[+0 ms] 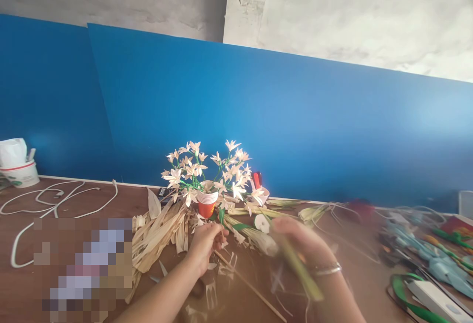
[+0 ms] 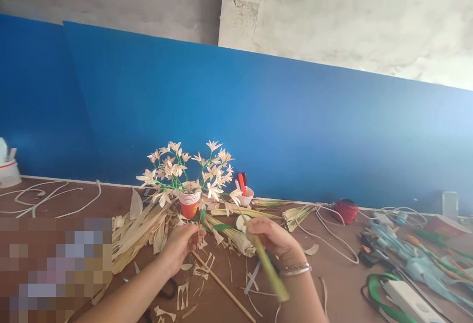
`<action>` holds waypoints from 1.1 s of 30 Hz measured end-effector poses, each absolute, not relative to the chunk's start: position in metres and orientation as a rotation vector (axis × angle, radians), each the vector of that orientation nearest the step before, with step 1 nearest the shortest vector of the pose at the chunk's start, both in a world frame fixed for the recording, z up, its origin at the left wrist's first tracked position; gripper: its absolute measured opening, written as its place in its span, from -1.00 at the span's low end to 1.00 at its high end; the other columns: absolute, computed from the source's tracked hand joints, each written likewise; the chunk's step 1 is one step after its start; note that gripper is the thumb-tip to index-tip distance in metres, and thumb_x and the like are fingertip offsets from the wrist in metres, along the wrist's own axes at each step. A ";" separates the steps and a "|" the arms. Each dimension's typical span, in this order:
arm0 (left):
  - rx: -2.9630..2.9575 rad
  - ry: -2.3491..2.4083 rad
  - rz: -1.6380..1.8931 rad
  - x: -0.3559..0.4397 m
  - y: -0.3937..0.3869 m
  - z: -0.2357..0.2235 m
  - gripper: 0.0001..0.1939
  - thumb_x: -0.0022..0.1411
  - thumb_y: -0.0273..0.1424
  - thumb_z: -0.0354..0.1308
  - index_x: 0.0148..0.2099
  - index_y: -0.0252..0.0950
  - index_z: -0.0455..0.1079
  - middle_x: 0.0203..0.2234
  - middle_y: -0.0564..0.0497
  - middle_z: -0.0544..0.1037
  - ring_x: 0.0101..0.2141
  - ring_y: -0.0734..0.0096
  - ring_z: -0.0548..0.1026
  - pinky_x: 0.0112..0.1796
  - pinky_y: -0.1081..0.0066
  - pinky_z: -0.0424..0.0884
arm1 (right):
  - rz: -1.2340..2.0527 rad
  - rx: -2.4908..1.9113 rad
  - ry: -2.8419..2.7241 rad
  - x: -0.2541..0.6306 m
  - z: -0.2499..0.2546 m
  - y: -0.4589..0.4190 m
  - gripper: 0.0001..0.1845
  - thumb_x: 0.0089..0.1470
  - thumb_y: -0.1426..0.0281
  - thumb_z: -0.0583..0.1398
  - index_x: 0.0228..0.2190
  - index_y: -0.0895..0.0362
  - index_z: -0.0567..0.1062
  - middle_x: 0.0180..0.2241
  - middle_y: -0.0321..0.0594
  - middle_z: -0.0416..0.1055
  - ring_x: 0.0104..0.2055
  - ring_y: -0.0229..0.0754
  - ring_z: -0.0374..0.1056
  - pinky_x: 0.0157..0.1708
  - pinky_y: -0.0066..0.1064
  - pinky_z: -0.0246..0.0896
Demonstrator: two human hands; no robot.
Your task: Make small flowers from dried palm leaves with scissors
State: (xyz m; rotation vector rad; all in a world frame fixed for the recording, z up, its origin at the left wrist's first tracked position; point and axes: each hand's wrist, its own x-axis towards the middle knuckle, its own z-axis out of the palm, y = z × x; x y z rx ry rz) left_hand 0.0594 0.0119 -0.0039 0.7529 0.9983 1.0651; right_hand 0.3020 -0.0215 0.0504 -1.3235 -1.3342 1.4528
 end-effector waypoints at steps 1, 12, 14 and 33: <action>0.741 0.983 1.055 0.058 0.014 -0.005 -0.86 -0.12 -0.39 0.20 -0.46 -0.36 0.37 -0.52 -0.06 0.58 -0.59 0.53 0.43 -0.60 0.56 0.19 | 1.417 -1.335 -1.323 0.307 0.052 -0.023 -0.69 -0.14 0.15 0.24 -0.63 0.12 0.37 -0.68 -0.32 0.27 -0.61 -0.29 0.16 -0.59 -0.43 0.05; 0.968 0.786 0.780 0.055 0.011 -0.002 -0.80 -0.08 -0.30 0.20 -0.43 -0.33 0.33 -0.64 0.03 0.53 -0.67 0.57 0.37 -0.68 0.57 -0.02 | 1.011 -1.805 -1.341 0.271 0.044 -0.002 -0.64 -0.12 0.36 0.26 -0.79 0.11 0.29 -0.78 -0.37 0.14 -0.67 -0.35 -0.01 -0.62 -0.43 -0.18; 0.976 0.768 0.748 0.055 0.010 0.000 -0.79 -0.10 -0.30 0.21 -0.44 -0.32 0.33 -0.67 0.05 0.50 -0.68 0.58 0.35 -0.69 0.57 -0.04 | 1.128 -1.752 -1.404 0.258 0.048 -0.004 -0.74 -0.13 0.29 0.28 -0.70 0.15 0.44 -0.74 -0.34 0.25 -0.67 -0.35 0.05 -0.62 -0.44 -0.17; 0.971 0.741 0.705 0.025 -0.004 0.025 -0.69 -0.08 -0.22 0.33 -0.38 -0.38 0.48 -0.54 -0.02 0.54 -0.53 0.50 0.43 -0.57 0.54 0.08 | 1.614 -1.059 -1.144 0.183 0.041 -0.014 -0.70 -0.26 0.22 0.37 -0.56 0.19 0.49 -0.67 -0.32 0.38 -0.60 -0.28 0.31 -0.51 -0.43 0.18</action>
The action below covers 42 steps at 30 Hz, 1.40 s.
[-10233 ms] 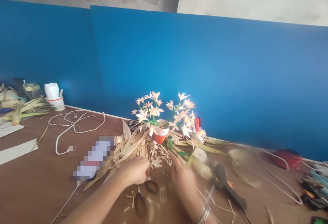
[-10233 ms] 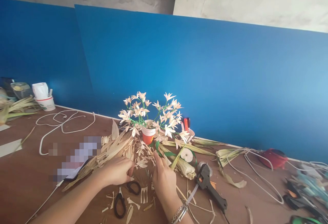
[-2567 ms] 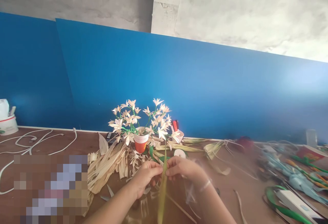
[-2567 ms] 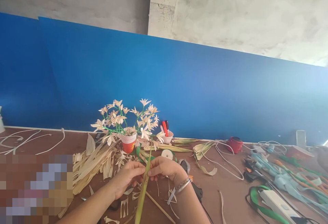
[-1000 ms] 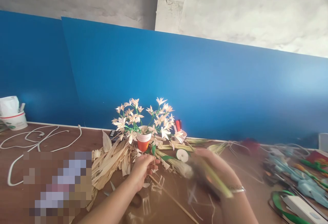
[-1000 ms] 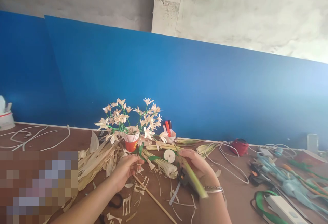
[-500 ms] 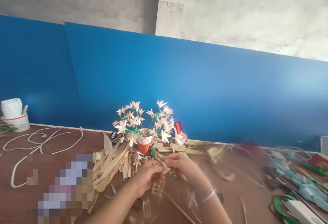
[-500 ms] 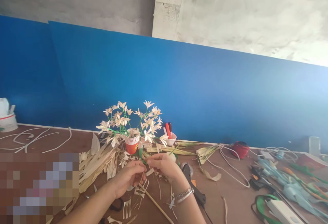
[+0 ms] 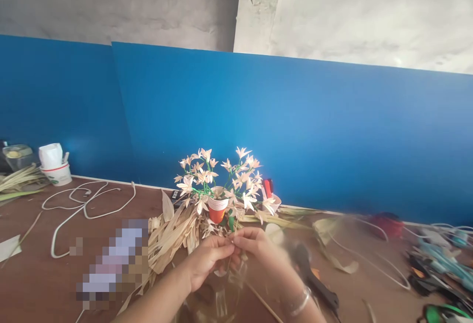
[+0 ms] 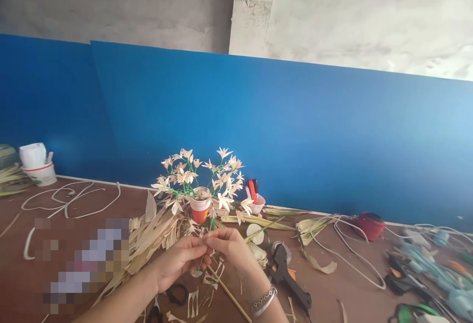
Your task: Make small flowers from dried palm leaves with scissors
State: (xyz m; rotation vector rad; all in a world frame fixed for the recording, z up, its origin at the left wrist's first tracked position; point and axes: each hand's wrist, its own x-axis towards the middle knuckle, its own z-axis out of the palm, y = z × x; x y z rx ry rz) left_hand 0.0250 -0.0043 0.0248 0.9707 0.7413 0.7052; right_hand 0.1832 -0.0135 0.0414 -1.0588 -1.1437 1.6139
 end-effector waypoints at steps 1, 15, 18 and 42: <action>0.965 0.732 0.687 0.022 -0.007 0.023 -0.69 -0.08 -0.22 0.33 -0.38 -0.38 0.48 -0.54 -0.02 0.54 -0.53 0.50 0.43 -0.56 0.54 0.08 | 1.669 -1.016 -1.131 0.180 0.038 -0.014 -0.69 -0.28 0.22 0.39 -0.55 0.19 0.50 -0.67 -0.32 0.38 -0.60 -0.26 0.33 -0.51 -0.41 0.20; 0.988 1.133 1.224 0.004 -0.016 -0.004 -0.62 -0.14 -0.09 0.33 -0.45 -0.31 0.41 -0.58 0.11 0.42 -0.52 0.48 0.32 -0.51 0.52 0.16 | 1.096 -1.120 -1.209 0.161 0.011 -0.010 -0.76 -0.13 0.25 0.33 -0.55 0.18 0.49 -0.55 -0.26 0.43 -0.49 -0.22 0.34 -0.47 -0.42 0.21; 0.946 1.171 1.229 0.006 -0.018 -0.005 -0.54 -0.04 -0.01 0.24 -0.60 -0.33 0.35 -0.76 0.17 0.21 -0.65 0.59 0.13 -0.60 0.54 0.01 | 0.683 -1.104 -1.494 0.156 0.008 -0.014 -0.86 0.02 0.35 0.22 -0.51 0.14 0.53 -0.49 -0.23 0.45 -0.42 -0.20 0.34 -0.40 -0.40 0.24; 1.015 0.969 0.845 -0.006 -0.009 -0.006 -0.84 -0.06 -0.36 0.21 -0.51 -0.33 0.30 -0.75 0.19 0.25 -0.71 0.64 0.14 -0.67 0.57 -0.09 | 0.353 -1.101 -2.178 0.143 0.001 -0.027 -0.81 0.18 0.54 -0.02 -0.33 0.11 0.36 -0.24 -0.14 0.43 -0.22 -0.16 0.33 -0.23 -0.32 0.25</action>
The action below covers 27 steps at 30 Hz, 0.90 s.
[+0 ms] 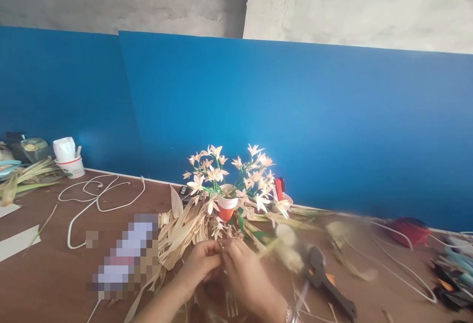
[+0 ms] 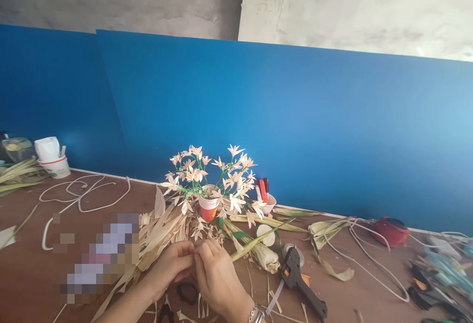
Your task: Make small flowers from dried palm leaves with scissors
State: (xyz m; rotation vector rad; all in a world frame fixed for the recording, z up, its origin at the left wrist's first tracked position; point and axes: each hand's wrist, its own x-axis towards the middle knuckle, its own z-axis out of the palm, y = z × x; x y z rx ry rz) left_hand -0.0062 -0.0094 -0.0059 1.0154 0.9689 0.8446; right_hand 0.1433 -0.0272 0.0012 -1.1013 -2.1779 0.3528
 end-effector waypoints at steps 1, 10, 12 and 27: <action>1.083 1.021 0.877 -0.006 -0.009 -0.006 -0.85 -0.04 -0.37 0.19 -0.51 -0.32 0.30 -0.73 0.17 0.29 -0.68 0.61 0.19 -0.65 0.57 0.00 | 0.362 -1.182 -2.129 0.141 -0.002 -0.027 -0.81 0.17 0.53 -0.03 -0.38 0.12 0.35 -0.34 -0.17 0.42 -0.30 -0.16 0.32 -0.31 -0.34 0.23; 1.968 1.139 1.335 -0.009 -0.019 -0.006 -0.85 0.10 -0.52 0.03 -0.40 -0.24 0.41 -0.34 -0.09 0.51 -0.29 0.26 0.48 -0.27 0.34 0.38 | 1.317 -1.316 -1.351 0.141 0.003 -0.019 -0.66 -0.07 0.17 0.26 -0.59 0.15 0.34 -0.64 -0.32 0.36 -0.58 -0.29 0.28 -0.57 -0.49 0.10; 1.987 1.043 1.381 -0.012 -0.023 -0.005 -0.84 0.12 -0.51 0.05 -0.39 -0.21 0.44 -0.26 -0.13 0.53 -0.15 0.18 0.48 -0.15 0.28 0.37 | 1.622 -1.217 -1.204 0.148 0.009 -0.019 -0.58 -0.22 0.11 0.34 -0.59 0.17 0.36 -0.64 -0.30 0.41 -0.63 -0.33 0.27 -0.64 -0.53 0.05; 1.936 0.855 1.180 -0.013 -0.031 -0.011 -0.85 0.14 -0.44 0.12 -0.35 -0.17 0.52 -0.18 -0.17 0.59 -0.16 0.11 0.53 -0.10 0.20 0.38 | 2.022 -1.039 -1.307 0.168 0.015 -0.017 -0.69 -0.28 0.27 0.39 -0.66 0.26 0.49 -0.74 -0.34 0.36 -0.72 -0.43 0.21 -0.70 -0.62 0.02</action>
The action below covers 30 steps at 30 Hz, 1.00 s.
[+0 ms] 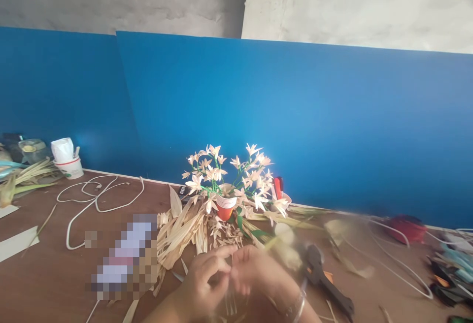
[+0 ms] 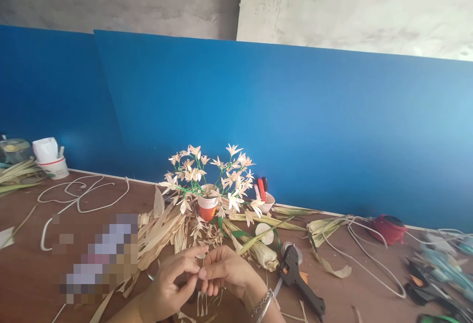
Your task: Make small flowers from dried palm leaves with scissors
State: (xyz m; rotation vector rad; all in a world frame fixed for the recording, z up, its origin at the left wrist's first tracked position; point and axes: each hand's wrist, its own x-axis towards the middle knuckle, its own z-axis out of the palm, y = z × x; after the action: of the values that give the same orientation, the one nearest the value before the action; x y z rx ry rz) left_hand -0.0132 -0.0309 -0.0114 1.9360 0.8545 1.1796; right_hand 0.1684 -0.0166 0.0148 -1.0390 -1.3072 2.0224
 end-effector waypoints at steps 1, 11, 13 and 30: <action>1.926 0.845 1.169 -0.013 -0.031 -0.012 -0.85 0.13 -0.45 0.12 -0.35 -0.17 0.53 -0.21 -0.17 0.60 -0.18 0.12 0.54 -0.12 0.21 0.39 | 2.045 -1.033 -1.314 0.168 0.015 -0.017 -0.68 -0.29 0.26 0.40 -0.67 0.27 0.49 -0.75 -0.34 0.35 -0.72 -0.44 0.20 -0.70 -0.63 0.00; 1.785 0.900 1.234 -0.009 -0.029 -0.001 -0.85 0.13 -0.45 0.14 -0.38 -0.17 0.54 -0.35 -0.12 0.61 -0.28 0.19 0.53 -0.18 0.30 0.39 | 1.878 -1.140 -1.201 0.164 0.003 -0.011 -0.61 -0.30 0.20 0.41 -0.63 0.25 0.45 -0.69 -0.27 0.42 -0.71 -0.38 0.26 -0.72 -0.59 0.01; 1.795 0.903 1.241 -0.009 -0.028 -0.001 -0.85 0.13 -0.46 0.13 -0.38 -0.17 0.53 -0.35 -0.12 0.60 -0.29 0.20 0.52 -0.20 0.32 0.38 | 1.862 -1.150 -1.210 0.163 0.004 -0.011 -0.60 -0.33 0.18 0.41 -0.63 0.24 0.44 -0.70 -0.28 0.41 -0.71 -0.37 0.26 -0.72 -0.58 0.00; 1.040 0.992 1.113 0.008 -0.016 -0.011 -0.81 -0.09 -0.34 0.31 -0.48 -0.30 0.37 -0.66 0.09 0.46 -0.57 0.43 0.41 -0.51 0.49 0.29 | 1.581 -1.324 -1.153 0.145 0.008 -0.013 -0.91 -0.26 0.44 0.17 -0.67 0.20 0.43 -0.71 -0.33 0.34 -0.67 -0.38 0.16 -0.65 -0.54 -0.06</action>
State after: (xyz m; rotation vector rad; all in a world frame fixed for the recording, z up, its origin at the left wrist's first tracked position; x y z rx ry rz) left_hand 0.0075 -0.0164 -0.0107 1.0403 0.9917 1.1127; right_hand 0.1454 -0.0134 0.0085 -1.3242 -1.1535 1.5812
